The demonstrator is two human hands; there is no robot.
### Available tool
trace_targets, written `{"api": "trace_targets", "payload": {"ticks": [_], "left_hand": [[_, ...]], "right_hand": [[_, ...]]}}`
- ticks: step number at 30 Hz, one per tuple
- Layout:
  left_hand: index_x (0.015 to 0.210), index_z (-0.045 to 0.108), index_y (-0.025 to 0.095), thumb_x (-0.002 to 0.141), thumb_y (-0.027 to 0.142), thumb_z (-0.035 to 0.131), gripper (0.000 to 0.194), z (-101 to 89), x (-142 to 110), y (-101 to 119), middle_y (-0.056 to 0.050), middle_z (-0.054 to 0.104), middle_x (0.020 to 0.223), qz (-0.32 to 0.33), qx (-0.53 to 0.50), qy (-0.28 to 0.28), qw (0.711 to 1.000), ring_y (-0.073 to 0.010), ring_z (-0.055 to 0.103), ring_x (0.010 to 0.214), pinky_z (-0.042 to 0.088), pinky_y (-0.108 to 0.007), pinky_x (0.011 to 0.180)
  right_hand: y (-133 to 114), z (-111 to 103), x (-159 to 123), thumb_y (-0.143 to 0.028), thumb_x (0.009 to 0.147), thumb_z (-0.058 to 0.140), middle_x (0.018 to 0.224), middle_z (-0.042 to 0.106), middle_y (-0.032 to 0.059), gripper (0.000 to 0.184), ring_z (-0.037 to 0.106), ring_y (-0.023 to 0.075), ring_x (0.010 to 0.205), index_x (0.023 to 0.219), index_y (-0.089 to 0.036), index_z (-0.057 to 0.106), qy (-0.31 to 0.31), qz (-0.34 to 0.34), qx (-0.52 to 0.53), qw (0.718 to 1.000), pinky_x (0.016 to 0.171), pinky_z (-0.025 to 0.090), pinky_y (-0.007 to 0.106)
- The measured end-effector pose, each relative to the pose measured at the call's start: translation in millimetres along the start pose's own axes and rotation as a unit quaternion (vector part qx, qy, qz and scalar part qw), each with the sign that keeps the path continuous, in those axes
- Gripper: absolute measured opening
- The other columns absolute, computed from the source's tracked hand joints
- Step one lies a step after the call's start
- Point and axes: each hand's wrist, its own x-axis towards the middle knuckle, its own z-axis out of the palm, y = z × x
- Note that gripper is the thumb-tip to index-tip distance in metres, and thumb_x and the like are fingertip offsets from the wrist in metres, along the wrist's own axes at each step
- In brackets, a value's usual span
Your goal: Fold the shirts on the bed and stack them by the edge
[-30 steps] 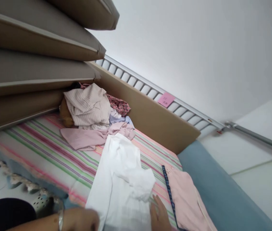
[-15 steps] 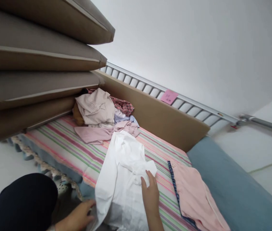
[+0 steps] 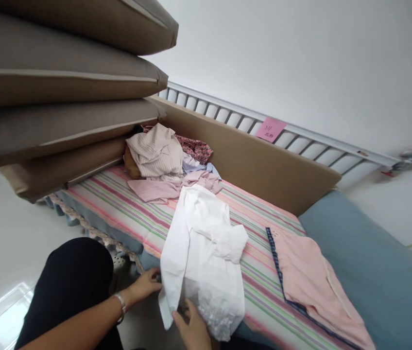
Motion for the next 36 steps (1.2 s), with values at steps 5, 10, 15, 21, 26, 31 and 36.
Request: {"api": "trace_targets", "payload": {"ticks": [5,10,15,21,26,31,36], "left_hand": [[0.097,0.068,0.012,0.053,0.034,0.073,0.05,15.2,-12,10,-0.008,0.07,0.099,0.019,-0.139,-0.054,0.989,-0.0289,0.058,0.1,0.039,-0.039,0.094],[0.096,0.069,0.01,0.055,0.04,0.076,0.051,22.6,-32,17,-0.01,0.071,0.095,-0.028,-0.184,-0.081,0.979,-0.0265,0.063,0.092,0.043,-0.038,0.09],[0.1,0.067,0.01,0.057,0.045,0.077,0.056,31.8,-50,26,-0.013,0.07,0.098,-0.054,-0.227,-0.119,0.965,-0.0259,0.064,0.088,0.046,-0.038,0.082],[0.098,0.066,0.01,0.062,0.065,0.066,0.065,39.9,-58,30,-0.015,0.069,0.095,-0.066,-0.255,-0.152,0.953,-0.0256,0.063,0.086,0.046,-0.036,0.078],[0.095,0.066,0.013,0.057,0.059,0.072,0.06,39.8,-69,31,-0.007,0.067,0.077,-0.071,-0.175,-0.158,0.969,-0.0163,0.058,0.062,0.045,-0.029,0.062],[0.087,0.068,0.013,0.057,0.05,0.072,0.048,47.3,-80,26,-0.003,0.065,0.07,-0.038,-0.005,-0.175,0.984,-0.015,0.057,0.059,0.044,-0.027,0.06],[0.064,0.067,0.013,0.063,0.049,0.066,0.036,46.0,-87,23,-0.001,0.059,0.056,0.005,0.099,-0.073,0.992,-0.016,0.052,0.06,0.041,-0.027,0.062]], "right_hand": [[-20,9,4,-0.049,0.056,0.069,0.072,0.069,0.0051,0.031,0.063,0.0267,0.08,0.067,-0.02,0.068,-0.098,-0.015,0.165,0.981,0.08,0.045,0.038],[-36,-2,-15,-0.052,0.064,0.066,0.082,0.07,0.007,0.049,0.064,0.0237,0.08,0.098,-0.016,0.065,-0.13,0.057,0.36,0.922,0.072,0.049,0.035],[-42,-7,-39,-0.05,0.068,0.069,0.097,0.07,0.0087,0.057,0.064,0.0222,0.09,0.113,-0.015,0.057,-0.133,0.108,0.488,0.856,0.072,0.05,0.033],[-26,12,-55,-0.052,0.055,0.078,0.073,0.07,0.0069,0.058,0.066,0.0199,0.063,0.095,-0.015,0.058,-0.102,0.204,0.363,0.903,0.055,0.048,0.027],[-31,3,-63,-0.044,0.058,0.077,0.079,0.071,0.0055,0.054,0.065,0.0151,0.065,0.099,-0.016,0.058,-0.053,0.153,0.387,0.908,0.059,0.048,0.024],[-42,-3,-74,-0.038,0.06,0.077,0.091,0.071,0.0072,0.052,0.066,0.0183,0.075,0.101,-0.015,0.056,-0.05,0.084,0.448,0.889,0.068,0.051,0.029],[-52,3,-77,-0.033,0.062,0.076,0.093,0.071,0.0059,0.054,0.067,0.0189,0.078,0.106,-0.016,0.05,-0.039,0.087,0.5,0.861,0.071,0.052,0.031]]}}
